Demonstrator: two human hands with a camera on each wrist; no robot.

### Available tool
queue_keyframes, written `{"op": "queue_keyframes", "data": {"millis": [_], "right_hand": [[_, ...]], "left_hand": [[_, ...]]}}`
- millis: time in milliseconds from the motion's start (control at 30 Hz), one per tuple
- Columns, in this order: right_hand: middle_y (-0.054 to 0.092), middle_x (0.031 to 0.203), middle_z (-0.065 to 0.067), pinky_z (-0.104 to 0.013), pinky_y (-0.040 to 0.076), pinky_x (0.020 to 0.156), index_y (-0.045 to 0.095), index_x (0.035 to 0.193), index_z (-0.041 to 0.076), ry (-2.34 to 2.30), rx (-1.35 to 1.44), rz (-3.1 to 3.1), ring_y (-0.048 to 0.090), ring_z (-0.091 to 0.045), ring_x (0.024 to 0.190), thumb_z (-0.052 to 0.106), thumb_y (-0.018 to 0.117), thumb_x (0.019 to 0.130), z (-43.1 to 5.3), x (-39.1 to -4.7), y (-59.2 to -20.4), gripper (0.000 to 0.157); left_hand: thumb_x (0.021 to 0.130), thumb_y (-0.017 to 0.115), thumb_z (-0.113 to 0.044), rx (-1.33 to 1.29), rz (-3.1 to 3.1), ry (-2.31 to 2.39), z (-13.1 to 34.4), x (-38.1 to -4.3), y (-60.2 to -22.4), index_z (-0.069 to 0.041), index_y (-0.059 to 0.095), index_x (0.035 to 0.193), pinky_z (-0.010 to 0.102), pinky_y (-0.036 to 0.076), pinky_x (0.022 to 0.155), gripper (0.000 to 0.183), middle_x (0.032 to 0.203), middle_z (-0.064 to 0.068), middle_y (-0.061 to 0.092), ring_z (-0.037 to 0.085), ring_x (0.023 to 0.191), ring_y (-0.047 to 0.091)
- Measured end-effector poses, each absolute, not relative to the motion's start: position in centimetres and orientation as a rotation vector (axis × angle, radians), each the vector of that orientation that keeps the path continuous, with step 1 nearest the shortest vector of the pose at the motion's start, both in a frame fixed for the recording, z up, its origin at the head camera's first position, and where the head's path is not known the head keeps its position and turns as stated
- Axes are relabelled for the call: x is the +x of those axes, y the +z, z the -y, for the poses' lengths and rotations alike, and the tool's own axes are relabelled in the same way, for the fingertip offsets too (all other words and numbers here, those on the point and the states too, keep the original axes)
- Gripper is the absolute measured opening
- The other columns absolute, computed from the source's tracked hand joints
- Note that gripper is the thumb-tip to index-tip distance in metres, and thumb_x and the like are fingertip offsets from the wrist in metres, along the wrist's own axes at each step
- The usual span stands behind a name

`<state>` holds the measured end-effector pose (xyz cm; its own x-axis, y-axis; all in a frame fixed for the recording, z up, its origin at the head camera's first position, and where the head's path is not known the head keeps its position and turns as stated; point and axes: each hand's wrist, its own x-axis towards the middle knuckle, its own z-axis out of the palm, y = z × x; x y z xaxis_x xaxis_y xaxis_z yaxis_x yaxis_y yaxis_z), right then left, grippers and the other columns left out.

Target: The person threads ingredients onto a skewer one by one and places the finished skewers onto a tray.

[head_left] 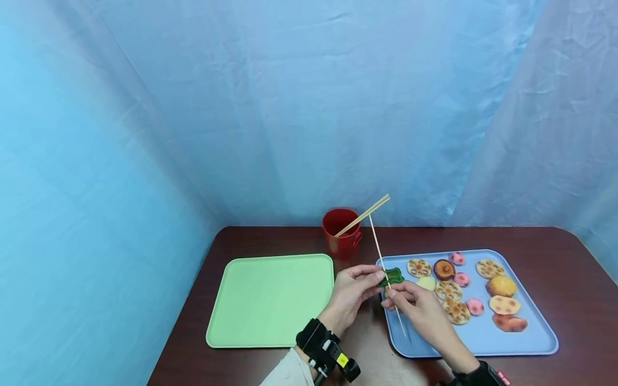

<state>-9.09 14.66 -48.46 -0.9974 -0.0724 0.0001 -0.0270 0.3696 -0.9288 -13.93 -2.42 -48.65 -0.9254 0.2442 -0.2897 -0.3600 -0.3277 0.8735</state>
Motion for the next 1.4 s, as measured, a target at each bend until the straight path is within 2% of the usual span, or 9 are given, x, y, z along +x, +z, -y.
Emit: {"op": "queue_keyframes", "data": {"millis": [167,300,467,733,867,1033,1200,1300,1400], "right_hand": [[0.078,0.096,-0.008,-0.027,0.058,0.076,0.068,0.122,-0.003,-1.849,0.098,-2.449,0.074,-0.013,0.088,0.027,0.061,0.106,-14.4,-9.1,-48.4,0.034],[0.076,0.107,-0.008,-0.028,0.057,0.081,0.066,0.127,-0.003,-1.961,0.290,-2.314,0.071,-0.013,0.094,0.034,0.062,0.105,-14.1,-9.2,-48.3,0.043],[0.070,0.112,0.003,-0.031,0.053,0.086,0.066,0.130,-0.002,-2.110,0.437,-2.129,0.062,-0.009,0.100,0.036,0.066,0.102,-13.8,-9.2,-48.3,0.047],[0.069,0.111,0.010,-0.031,0.049,0.086,0.071,0.128,0.002,-2.172,0.431,-2.032,0.059,-0.010,0.099,0.034,0.069,0.101,-13.0,-8.9,-48.4,0.041],[0.071,0.117,0.003,-0.029,0.051,0.087,0.069,0.131,0.000,-2.106,0.404,-2.111,0.061,-0.006,0.103,0.033,0.071,0.100,-12.9,-8.8,-48.5,0.046],[0.072,0.125,-0.006,-0.024,0.050,0.089,0.072,0.129,0.005,-1.824,0.267,-2.368,0.062,-0.007,0.110,0.035,0.072,0.099,-13.9,-8.4,-48.8,0.043],[0.076,0.109,-0.007,-0.024,0.051,0.073,0.077,0.116,0.007,-1.490,0.067,-2.710,0.066,-0.009,0.092,0.029,0.070,0.100,-16.2,-9.2,-48.4,0.028],[0.076,0.096,-0.004,-0.027,0.048,0.060,0.078,0.111,0.006,-1.303,-0.059,-2.883,0.062,-0.009,0.074,0.024,0.068,0.101,-17.5,-10.3,-47.9,0.023],[0.074,0.094,-0.003,-0.029,0.044,0.055,0.078,0.110,0.006,-1.131,-0.191,-2.990,0.058,-0.009,0.067,0.020,0.068,0.100,-18.3,-11.2,-47.6,0.020]], "left_hand": [[0.096,0.075,-0.022,-0.099,-1.466,2.273,2.7,-13.6,-48.9,0.001,0.063,0.134,0.036,0.057,0.093,0.047,0.118,0.012,0.072,0.018,0.100,0.070],[0.097,0.071,-0.026,-0.112,-1.479,2.235,2.9,-12.8,-49.1,0.000,0.062,0.128,0.035,0.056,0.093,0.041,0.117,0.012,0.068,0.020,0.103,0.068],[0.095,0.071,-0.014,-0.038,-1.581,2.136,3.0,-11.6,-49.2,0.003,0.067,0.117,0.032,0.058,0.087,0.028,0.104,0.009,0.072,0.016,0.094,0.069],[0.093,0.075,-0.007,0.049,-1.673,2.120,2.9,-11.1,-48.7,0.001,0.077,0.112,0.032,0.061,0.079,0.021,0.097,0.012,0.077,0.015,0.087,0.075],[0.094,0.072,0.001,0.027,-1.641,2.154,3.2,-11.0,-48.8,0.003,0.078,0.112,0.033,0.061,0.077,0.019,0.098,0.017,0.077,0.018,0.085,0.076],[0.093,0.072,0.003,0.033,-1.652,2.142,4.2,-10.9,-48.8,0.003,0.076,0.117,0.031,0.060,0.076,0.024,0.098,0.017,0.077,0.016,0.081,0.076],[0.093,0.073,0.001,0.069,-1.713,2.106,5.4,-10.9,-49.0,0.000,0.069,0.131,0.032,0.060,0.075,0.039,0.097,0.011,0.075,0.018,0.081,0.077],[0.094,0.073,0.000,0.047,-1.734,2.097,6.1,-11.0,-49.1,0.000,0.071,0.129,0.032,0.061,0.075,0.036,0.100,0.013,0.075,0.020,0.083,0.077],[0.094,0.073,-0.001,0.004,-1.743,2.087,6.8,-10.9,-49.3,0.000,0.073,0.125,0.033,0.061,0.074,0.031,0.106,0.020,0.075,0.020,0.084,0.077]]}}
